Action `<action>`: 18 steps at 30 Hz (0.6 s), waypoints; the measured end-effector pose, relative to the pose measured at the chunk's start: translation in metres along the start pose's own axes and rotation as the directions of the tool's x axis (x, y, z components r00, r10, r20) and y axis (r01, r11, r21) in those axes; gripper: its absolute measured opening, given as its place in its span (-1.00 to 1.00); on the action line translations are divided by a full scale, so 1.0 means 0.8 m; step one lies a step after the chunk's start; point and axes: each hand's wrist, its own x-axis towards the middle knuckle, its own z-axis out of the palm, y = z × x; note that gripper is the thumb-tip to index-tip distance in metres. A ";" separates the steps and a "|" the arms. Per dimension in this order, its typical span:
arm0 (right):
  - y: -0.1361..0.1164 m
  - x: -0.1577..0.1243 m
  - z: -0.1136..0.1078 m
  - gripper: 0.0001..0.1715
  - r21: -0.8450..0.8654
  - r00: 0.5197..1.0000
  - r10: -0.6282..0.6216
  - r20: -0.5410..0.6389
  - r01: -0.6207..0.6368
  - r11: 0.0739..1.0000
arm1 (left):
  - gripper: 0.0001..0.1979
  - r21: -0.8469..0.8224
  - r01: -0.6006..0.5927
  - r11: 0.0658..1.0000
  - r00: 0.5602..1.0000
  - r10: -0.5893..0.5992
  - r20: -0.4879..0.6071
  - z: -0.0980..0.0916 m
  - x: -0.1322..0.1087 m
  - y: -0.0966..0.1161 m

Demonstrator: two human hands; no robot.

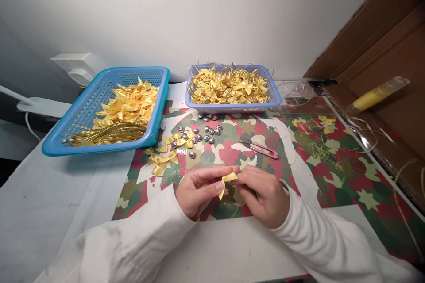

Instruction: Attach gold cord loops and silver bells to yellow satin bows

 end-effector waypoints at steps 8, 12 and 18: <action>-0.003 -0.001 0.004 -0.77 0.048 0.998 0.067 -0.018 -0.066 0.997 | -0.74 -0.051 0.016 0.999 0.999 -0.014 0.042 0.002 0.003 -0.003; -0.005 -0.002 0.008 -0.78 0.059 0.995 0.083 -0.058 -0.080 0.995 | -0.74 -0.047 0.005 0.999 0.998 -0.002 0.068 0.003 0.003 -0.003; -0.007 0.004 0.000 -0.84 0.014 0.980 0.114 -0.161 -0.113 0.993 | -0.74 0.084 -0.062 0.995 0.998 0.065 -0.024 0.003 0.001 -0.002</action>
